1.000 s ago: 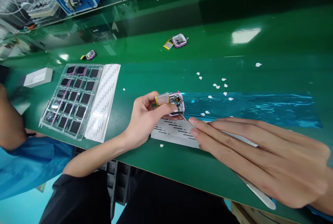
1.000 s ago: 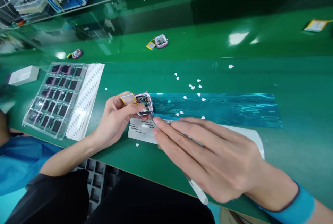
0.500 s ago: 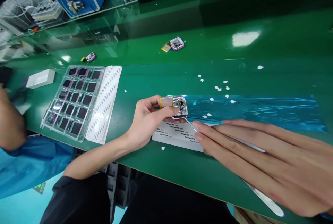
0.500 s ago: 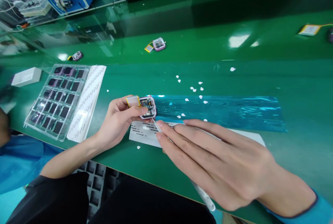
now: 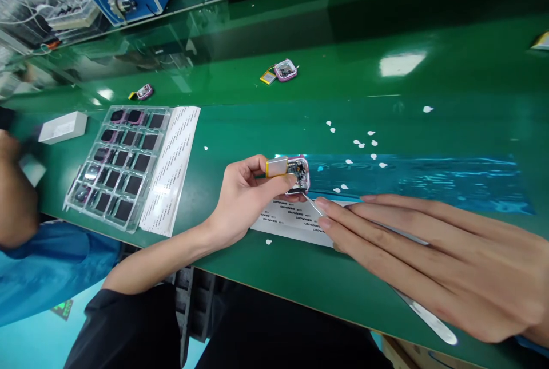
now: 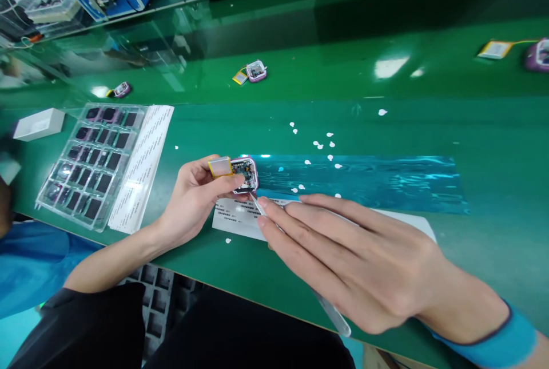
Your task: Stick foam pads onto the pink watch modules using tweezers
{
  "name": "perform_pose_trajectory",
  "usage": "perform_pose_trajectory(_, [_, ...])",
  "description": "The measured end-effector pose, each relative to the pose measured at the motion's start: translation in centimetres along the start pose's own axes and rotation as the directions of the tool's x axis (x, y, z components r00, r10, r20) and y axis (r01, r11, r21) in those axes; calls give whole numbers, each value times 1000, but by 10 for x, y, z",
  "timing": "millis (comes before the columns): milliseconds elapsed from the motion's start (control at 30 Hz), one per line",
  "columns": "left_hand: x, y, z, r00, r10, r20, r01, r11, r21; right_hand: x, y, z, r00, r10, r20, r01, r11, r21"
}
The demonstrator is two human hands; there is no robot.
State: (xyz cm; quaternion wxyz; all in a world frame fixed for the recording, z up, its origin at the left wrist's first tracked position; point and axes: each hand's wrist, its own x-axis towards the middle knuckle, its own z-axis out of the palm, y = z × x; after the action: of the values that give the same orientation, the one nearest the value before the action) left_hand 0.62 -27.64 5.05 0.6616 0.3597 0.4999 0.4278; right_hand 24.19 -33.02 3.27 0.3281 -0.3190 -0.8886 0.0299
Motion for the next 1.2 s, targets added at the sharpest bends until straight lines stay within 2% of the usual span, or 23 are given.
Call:
perform_pose_trajectory(233, [-2,-3,5,997,77,-31,-76,996,41,6,4,1,997,-75,35,77,995,-61])
perform_pose_trajectory(367, [-2,-2,6,992,112,-53,-108,991,75,9,3,-1,993,-120,-3,120,988,-99])
perform_pose_trajectory(533, [-4,-1,4,991,133,-19,-131,988,85,8,3,-3,998,-46,40,48,997,-61])
perform_pose_trajectory(733, [-4,-3,4,990,139,0,-138,988,72,15,19,-9,998,-55,37,53,997,51])
perform_pose_trajectory(933, [-6,1,3,995,95,43,-97,993,61,24,25,-14,990,115,81,-131,962,237])
perform_pose_trajectory(1033, [-7,2,3,994,96,59,-99,994,49,27,23,-14,987,149,55,-158,944,290])
perform_pose_trajectory(1200, [-7,2,4,992,94,89,-99,994,49,26,21,-12,982,181,53,-189,950,248])
